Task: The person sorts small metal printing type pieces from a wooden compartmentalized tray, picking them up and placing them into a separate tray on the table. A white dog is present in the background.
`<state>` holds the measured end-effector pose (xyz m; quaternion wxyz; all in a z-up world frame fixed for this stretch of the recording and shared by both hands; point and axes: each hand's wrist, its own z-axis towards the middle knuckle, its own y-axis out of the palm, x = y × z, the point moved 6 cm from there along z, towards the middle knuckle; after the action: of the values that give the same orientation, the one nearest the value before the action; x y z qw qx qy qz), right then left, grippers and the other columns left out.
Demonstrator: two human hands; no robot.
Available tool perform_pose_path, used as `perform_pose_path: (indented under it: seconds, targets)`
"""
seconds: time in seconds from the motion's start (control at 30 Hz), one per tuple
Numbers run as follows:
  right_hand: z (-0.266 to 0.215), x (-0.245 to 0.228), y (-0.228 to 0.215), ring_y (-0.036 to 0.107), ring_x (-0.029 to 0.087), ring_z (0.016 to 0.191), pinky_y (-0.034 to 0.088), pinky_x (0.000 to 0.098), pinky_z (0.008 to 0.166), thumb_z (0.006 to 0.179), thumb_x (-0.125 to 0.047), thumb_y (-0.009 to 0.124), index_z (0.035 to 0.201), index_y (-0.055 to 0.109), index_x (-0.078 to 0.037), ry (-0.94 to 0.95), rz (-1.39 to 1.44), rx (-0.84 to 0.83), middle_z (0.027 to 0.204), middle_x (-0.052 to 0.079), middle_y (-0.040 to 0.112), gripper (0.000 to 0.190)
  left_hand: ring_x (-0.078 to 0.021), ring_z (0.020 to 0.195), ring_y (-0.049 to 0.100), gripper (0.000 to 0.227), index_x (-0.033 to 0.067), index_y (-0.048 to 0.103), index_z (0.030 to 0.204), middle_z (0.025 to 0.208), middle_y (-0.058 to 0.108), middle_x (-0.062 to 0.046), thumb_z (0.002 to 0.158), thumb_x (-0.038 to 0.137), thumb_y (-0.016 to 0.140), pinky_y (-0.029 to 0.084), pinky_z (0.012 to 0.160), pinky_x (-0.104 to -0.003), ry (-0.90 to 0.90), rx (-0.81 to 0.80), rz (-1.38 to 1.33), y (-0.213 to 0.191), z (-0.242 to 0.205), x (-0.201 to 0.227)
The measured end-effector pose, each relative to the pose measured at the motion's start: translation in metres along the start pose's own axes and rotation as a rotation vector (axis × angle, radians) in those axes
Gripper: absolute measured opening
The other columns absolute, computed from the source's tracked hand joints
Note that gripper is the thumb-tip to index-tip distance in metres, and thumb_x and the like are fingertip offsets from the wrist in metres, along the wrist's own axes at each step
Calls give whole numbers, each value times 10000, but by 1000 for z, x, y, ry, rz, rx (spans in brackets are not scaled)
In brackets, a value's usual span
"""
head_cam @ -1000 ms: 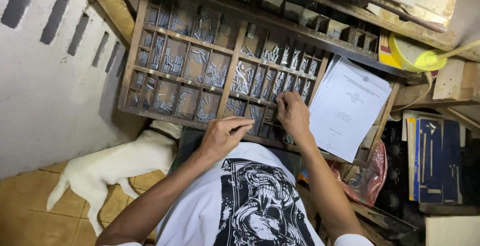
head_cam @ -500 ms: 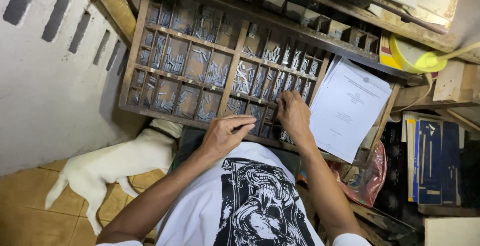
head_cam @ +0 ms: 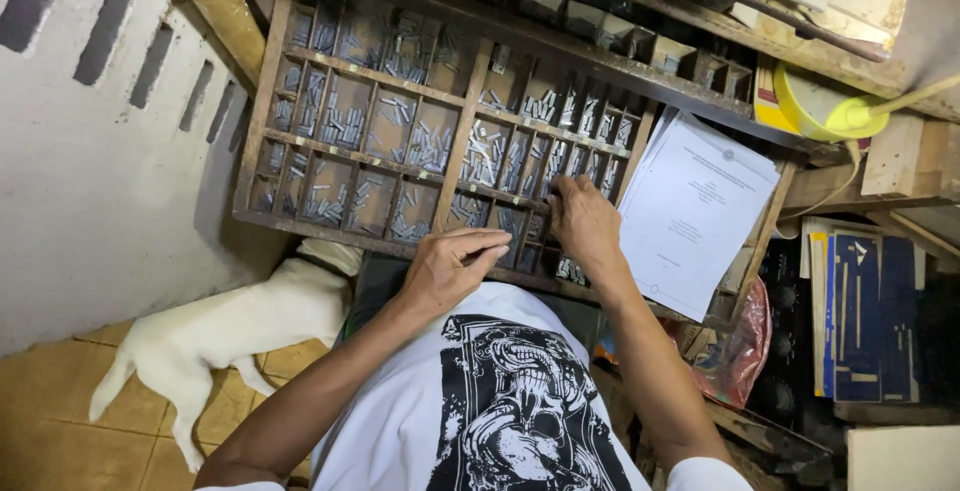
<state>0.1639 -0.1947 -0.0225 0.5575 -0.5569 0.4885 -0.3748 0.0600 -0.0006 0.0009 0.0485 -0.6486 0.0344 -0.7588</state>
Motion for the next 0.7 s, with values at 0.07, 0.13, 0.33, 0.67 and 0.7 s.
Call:
perform_pose_path:
  seconds: [0.07, 0.13, 0.33, 0.67, 0.7]
  targets:
    - [5, 9, 15, 732, 303, 845, 607, 452, 701, 1001, -286, 607, 1107, 718, -189, 5, 10, -10, 949, 56, 639, 182, -352, 994, 745, 223, 111, 832, 1076, 1035, 803, -151, 901, 18, 731, 624, 800, -412, 8, 0, -3, 2, 0, 2]
    - [11, 13, 24, 737, 306, 838, 606, 447, 694, 1001, -284, 600, 1077, 727, -186, 2, 21, -24, 946, 54, 647, 178, -345, 990, 747, 227, 119, 835, 1073, 1030, 805, -143, 903, 14, 728, 624, 797, -403, 12, 8, -4, 1, 2, 6]
    - [12, 8, 18, 735, 325, 869, 601, 460, 726, 966, -253, 618, 1081, 730, -159, -45, -72, -56, 974, 85, 654, 186, -361, 982, 746, 229, 90, 825, 1079, 1031, 799, -164, 901, -14, 725, 628, 789, -412, 74, 17, -30, -3, 1, 13]
    - [21, 11, 14, 736, 361, 871, 597, 489, 724, 876, -156, 704, 1017, 731, -99, -135, 19, -131, 956, 130, 688, 154, -348, 972, 751, 242, 84, 810, 1120, 1041, 796, -162, 921, -16, 714, 641, 768, -406, 153, 35, -13, -6, 1, 26]
    - [18, 18, 12, 719, 397, 813, 582, 510, 683, 891, -132, 704, 949, 709, -77, -147, 170, -41, 870, 151, 657, 80, -350, 989, 747, 265, 95, 804, 1150, 1062, 795, -161, 923, -9, 716, 642, 777, -411, 146, 34, -13, -7, 2, 25]
